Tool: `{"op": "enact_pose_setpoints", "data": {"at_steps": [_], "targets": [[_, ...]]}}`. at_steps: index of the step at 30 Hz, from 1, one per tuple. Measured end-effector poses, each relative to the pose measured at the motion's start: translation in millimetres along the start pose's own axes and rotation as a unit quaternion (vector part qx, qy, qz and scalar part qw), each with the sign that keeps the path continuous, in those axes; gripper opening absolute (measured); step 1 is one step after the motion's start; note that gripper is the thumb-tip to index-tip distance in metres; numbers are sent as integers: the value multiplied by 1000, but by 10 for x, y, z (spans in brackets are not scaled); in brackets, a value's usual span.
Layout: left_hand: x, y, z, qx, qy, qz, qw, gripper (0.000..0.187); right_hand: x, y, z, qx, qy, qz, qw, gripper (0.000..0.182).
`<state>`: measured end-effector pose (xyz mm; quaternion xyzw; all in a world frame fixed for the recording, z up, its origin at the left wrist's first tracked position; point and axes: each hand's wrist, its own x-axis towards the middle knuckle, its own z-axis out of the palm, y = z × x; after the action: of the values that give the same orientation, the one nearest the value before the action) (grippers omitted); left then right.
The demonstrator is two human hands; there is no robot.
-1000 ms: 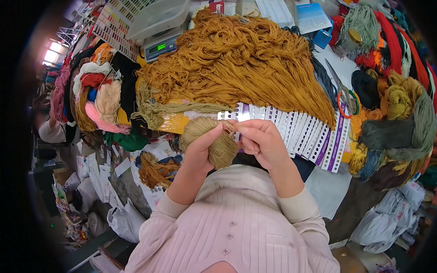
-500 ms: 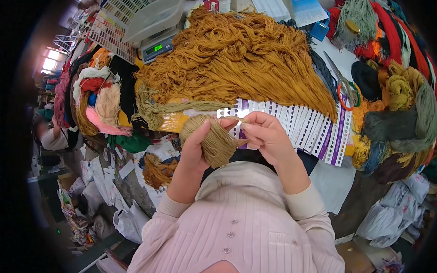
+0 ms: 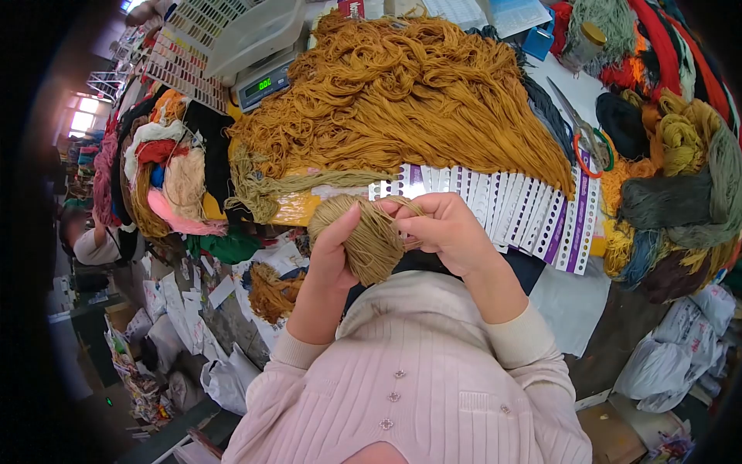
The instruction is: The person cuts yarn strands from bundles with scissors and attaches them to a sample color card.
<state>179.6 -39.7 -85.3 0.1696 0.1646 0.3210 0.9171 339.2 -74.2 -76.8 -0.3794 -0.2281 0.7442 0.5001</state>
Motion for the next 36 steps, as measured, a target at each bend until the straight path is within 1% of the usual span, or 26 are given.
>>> {"op": "enact_pose_setpoints", "data": {"at_steps": [2, 5, 8, 11, 14, 17, 20, 23, 26, 29, 32, 36], "targets": [[13, -12, -39, 7, -19, 2, 1000, 33, -8, -11, -20, 26, -15, 14, 999, 6], [-6, 25, 30, 46, 8, -25, 999, 33, 17, 58, -115, 95, -70, 4, 993, 6], [-30, 7, -38, 93, 12, 14, 996, 38, 6, 26, -85, 151, -88, 14, 984, 4], [-55, 19, -11, 80, 13, 15, 997, 40, 0, 89, -183, 118, -145, -12, 982, 5], [-40, 1, 7, 56, -34, 21, 998, 36, -9, 71, -96, 120, -56, -14, 991, 9], [-36, -26, -25, 46, -14, 32, 998, 36, 4, 77, -131, 128, -72, 0, 989, 14], [-58, 4, 9, 29, -9, 9, 1000, 38, -48, -14, -18, 20, 2, 11, 1000, 14], [-52, 22, 21, 63, -59, 17, 996, 39, -42, -7, 14, -84, 26, 26, 996, 11], [-52, -11, 0, 67, -28, 14, 997, 37, -49, 9, 57, -81, 8, 17, 997, 9], [-63, -38, -31, 50, 1, 11, 999, 31, -55, 9, 25, -103, 18, 14, 994, 6], [-39, -47, -33, 78, 47, -2, 996, 27, -31, 72, -61, -49, -6, 11, 999, 5], [-30, -38, -7, 60, 58, -2, 997, 22, -42, 32, -46, 37, -28, -5, 999, 6]]}}
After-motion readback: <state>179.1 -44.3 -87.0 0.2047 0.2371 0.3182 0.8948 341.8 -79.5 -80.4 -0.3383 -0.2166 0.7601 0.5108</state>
